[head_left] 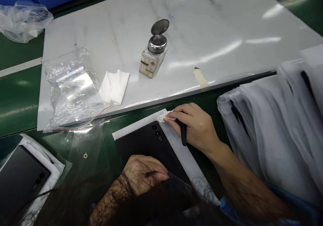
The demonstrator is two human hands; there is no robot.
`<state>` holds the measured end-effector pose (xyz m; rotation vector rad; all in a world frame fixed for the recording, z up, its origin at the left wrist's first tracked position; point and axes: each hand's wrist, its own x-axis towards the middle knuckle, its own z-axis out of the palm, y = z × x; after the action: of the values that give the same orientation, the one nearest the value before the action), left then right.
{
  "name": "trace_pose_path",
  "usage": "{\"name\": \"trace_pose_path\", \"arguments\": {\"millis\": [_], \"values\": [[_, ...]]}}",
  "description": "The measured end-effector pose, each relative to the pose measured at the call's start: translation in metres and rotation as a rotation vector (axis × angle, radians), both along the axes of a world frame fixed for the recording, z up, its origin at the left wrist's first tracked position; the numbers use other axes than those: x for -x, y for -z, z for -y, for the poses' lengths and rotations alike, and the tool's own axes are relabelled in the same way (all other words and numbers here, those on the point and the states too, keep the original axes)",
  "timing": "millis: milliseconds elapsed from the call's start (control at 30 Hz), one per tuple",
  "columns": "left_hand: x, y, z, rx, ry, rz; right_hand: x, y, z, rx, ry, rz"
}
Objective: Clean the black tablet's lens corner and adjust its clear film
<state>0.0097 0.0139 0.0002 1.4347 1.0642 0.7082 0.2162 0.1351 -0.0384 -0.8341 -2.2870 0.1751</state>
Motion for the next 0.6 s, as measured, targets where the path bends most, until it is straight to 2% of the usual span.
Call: {"name": "trace_pose_path", "arguments": {"millis": [167,333,467,600], "values": [[-0.001,-0.001,0.001,-0.013,-0.022,0.019,0.025,0.011,0.013,0.103,-0.078,-0.033],[-0.001,-0.002,0.001,0.014,-0.064,0.07,0.029,0.013,0.012,0.076,0.047,-0.019],[0.001,-0.002,0.002,0.057,-0.145,0.121,0.025,-0.005,-0.004,0.014,0.11,-0.112],[0.007,0.003,0.003,0.109,-0.305,0.153,0.035,-0.039,-0.055,-0.045,0.23,-0.312]]}}
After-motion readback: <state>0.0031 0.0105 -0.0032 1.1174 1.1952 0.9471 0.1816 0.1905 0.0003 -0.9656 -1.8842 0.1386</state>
